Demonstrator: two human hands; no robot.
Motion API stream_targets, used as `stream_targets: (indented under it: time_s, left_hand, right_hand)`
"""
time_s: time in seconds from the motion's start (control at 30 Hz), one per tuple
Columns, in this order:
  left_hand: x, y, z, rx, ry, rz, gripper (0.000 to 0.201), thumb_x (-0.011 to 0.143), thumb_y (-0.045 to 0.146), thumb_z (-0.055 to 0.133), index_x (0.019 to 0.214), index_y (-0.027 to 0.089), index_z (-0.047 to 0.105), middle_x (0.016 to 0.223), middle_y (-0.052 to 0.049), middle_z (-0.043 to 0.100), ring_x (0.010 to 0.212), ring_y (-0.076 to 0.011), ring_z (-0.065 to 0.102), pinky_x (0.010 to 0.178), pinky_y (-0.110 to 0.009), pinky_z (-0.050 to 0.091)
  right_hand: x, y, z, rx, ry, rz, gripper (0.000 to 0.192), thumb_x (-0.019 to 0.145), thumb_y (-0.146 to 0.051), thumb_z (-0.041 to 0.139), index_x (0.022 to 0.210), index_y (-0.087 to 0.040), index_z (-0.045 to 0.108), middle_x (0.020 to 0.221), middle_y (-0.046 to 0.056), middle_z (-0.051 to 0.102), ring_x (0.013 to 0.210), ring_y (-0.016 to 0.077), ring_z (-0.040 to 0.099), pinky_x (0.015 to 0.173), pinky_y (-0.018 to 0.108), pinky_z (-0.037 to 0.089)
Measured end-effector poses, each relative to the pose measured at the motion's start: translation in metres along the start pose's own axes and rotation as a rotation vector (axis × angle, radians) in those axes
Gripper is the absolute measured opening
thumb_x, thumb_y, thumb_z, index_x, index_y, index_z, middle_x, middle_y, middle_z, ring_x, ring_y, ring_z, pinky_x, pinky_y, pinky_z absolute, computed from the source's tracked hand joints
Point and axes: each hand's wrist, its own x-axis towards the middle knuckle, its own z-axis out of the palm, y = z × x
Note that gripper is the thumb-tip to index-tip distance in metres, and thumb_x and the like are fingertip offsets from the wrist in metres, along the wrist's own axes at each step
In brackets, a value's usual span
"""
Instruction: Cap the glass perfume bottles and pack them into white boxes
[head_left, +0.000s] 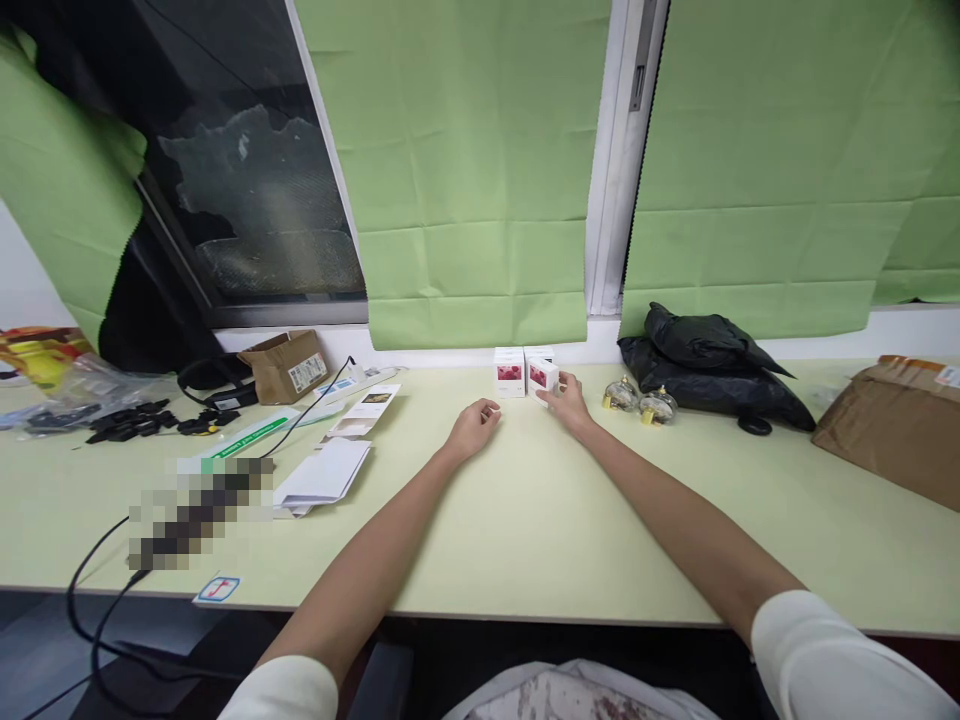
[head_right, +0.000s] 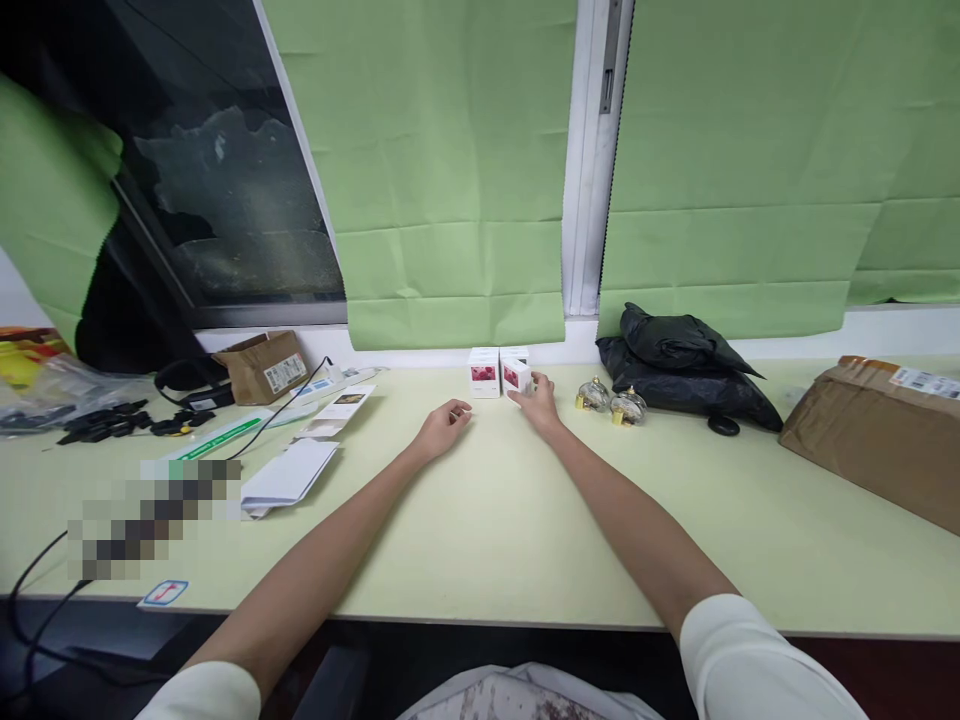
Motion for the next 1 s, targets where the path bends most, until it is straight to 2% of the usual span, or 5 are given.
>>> stream_targets:
  time_s: [0.37, 0.53, 0.63, 0.83, 1.0]
  left_hand:
    - [-0.001, -0.001, 0.001, 0.011, -0.018, 0.024, 0.033, 0.097, 0.045, 0.055, 0.117, 0.022, 0.065, 0.099, -0.003, 0.069, 0.074, -0.0157, 0.06, 0.077, -0.033, 0.052]
    - [-0.009, 0.017, 0.001, -0.08, -0.021, 0.043, 0.072, 0.076, 0.053, 0.083, 0.136, 0.02, 0.059, 0.126, -0.011, 0.068, 0.097, -0.0216, 0.065, 0.087, -0.037, 0.056]
    - [-0.019, 0.035, 0.004, -0.21, -0.203, 0.104, 0.069, 0.074, 0.052, 0.086, 0.132, 0.019, 0.066, 0.126, -0.012, 0.072, 0.104, -0.0273, 0.068, 0.092, -0.042, 0.058]
    - [-0.03, 0.053, 0.017, -0.199, -0.164, 0.214, 0.051, 0.089, 0.035, 0.072, 0.138, 0.021, 0.065, 0.134, -0.009, 0.072, 0.118, -0.0302, 0.069, 0.102, -0.045, 0.057]
    - [-0.031, 0.049, 0.01, 0.112, -0.1, 0.433, 0.08, 0.089, 0.01, 0.058, 0.163, 0.031, 0.037, 0.162, -0.005, 0.048, 0.148, -0.0257, 0.047, 0.123, -0.046, 0.04]
  right_hand:
    - [-0.014, -0.015, -0.007, 0.058, -0.067, 0.046, 0.052, 0.077, -0.033, 0.061, 0.127, -0.02, 0.055, 0.12, 0.01, 0.072, 0.106, 0.0236, 0.07, 0.088, 0.034, 0.057]
    - [-0.044, -0.041, -0.026, 0.138, -0.369, 0.017, 0.04, 0.068, -0.019, 0.069, 0.108, -0.02, 0.07, 0.109, 0.005, 0.078, 0.104, 0.0237, 0.072, 0.092, 0.035, 0.058]
    - [-0.065, -0.051, -0.042, 0.253, -0.74, -0.027, 0.046, 0.072, -0.02, 0.075, 0.118, -0.022, 0.07, 0.118, 0.006, 0.077, 0.113, 0.0259, 0.07, 0.099, 0.04, 0.057]
    - [-0.084, -0.044, -0.056, -0.008, -0.38, -0.233, 0.034, 0.082, -0.028, 0.068, 0.116, -0.026, 0.064, 0.109, 0.004, 0.073, 0.089, 0.0182, 0.069, 0.08, 0.031, 0.058]
    - [-0.089, -0.05, -0.051, 0.246, -0.524, 0.159, 0.024, 0.096, -0.046, 0.054, 0.109, -0.025, 0.055, 0.079, 0.002, 0.071, 0.059, 0.0183, 0.068, 0.051, 0.028, 0.054]
